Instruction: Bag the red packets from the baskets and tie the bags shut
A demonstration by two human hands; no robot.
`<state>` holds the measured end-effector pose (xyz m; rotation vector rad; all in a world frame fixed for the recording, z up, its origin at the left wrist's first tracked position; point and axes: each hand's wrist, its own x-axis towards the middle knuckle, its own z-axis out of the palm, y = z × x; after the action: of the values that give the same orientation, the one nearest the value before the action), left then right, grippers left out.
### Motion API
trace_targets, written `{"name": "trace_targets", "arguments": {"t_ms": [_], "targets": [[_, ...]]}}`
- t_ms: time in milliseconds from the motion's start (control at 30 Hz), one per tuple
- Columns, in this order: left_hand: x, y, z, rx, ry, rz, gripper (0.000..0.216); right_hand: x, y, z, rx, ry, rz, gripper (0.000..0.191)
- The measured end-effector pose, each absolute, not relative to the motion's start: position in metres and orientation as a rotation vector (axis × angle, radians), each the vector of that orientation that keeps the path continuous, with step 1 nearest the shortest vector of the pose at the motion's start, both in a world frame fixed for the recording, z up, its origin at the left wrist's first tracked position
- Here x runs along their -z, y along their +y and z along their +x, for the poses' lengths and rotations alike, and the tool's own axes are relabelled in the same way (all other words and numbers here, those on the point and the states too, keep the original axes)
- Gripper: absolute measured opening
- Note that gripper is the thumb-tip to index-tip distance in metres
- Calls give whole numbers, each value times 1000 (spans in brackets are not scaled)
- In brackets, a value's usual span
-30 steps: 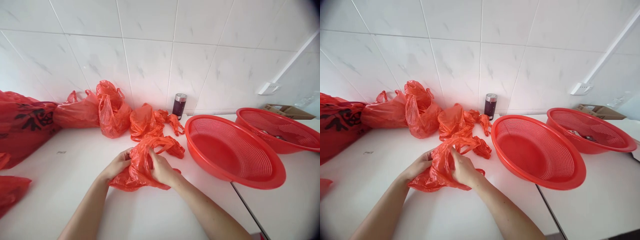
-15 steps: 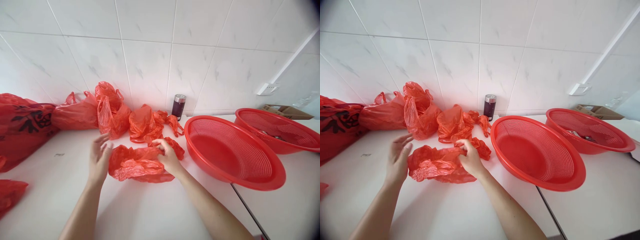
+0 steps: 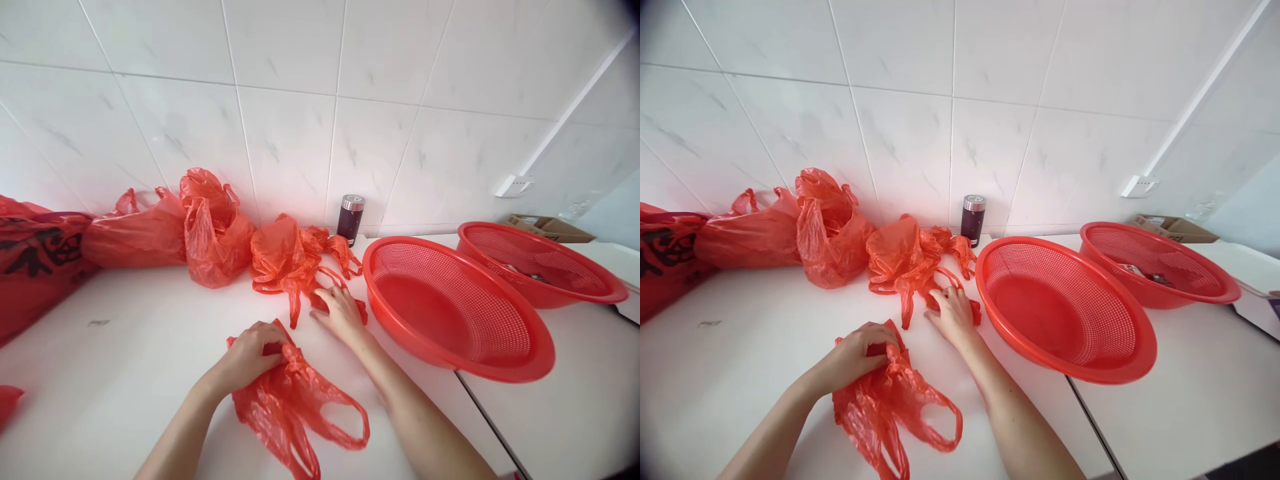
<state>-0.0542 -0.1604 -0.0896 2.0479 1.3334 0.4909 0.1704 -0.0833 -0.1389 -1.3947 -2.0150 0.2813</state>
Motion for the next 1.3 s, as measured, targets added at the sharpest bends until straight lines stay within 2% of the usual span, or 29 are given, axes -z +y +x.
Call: {"name": "trace_targets", "arguments": {"t_ms": [67,200,367,500,700,833,1000,1100,1233,1300], "targets": [[89,-161,-53,-478,1305,1997,23,143,-79,172,-298,-1958,-1377,27],[90,-161,-54,-466,1303,1899,21,127,-84,176,-257,-1794,-1348,21],[94,-160,-55,-453,1340,1903,21,80,-106,162,-90,-1464,-1057,15],[96,-159,-54,-464,1358,1927,19,40,-81,138,-33,-1362,-905,14],[103,-157,-55,-468,1379,1954,16,5,-22,104,-72,-1780,-1015,24],[106,-156,-57,-474,1375,1962,13,19,-47,101,-200,-1949,-1060,17],[106,-155,-58,-479,1379,1985,9,61,-80,113,-697,-2445,-1355,21],[106,-155,-58,-477,1388,1974,10,78,-69,116,-584,-2436,-1506,21],[107,-155,-58,-473,1381,1974,12,87,-37,111,-382,-2325,-1507,49],[109,-155,-59,-488,1377,1972,12,91,-22,109,-320,-2312,-1500,55]]}}
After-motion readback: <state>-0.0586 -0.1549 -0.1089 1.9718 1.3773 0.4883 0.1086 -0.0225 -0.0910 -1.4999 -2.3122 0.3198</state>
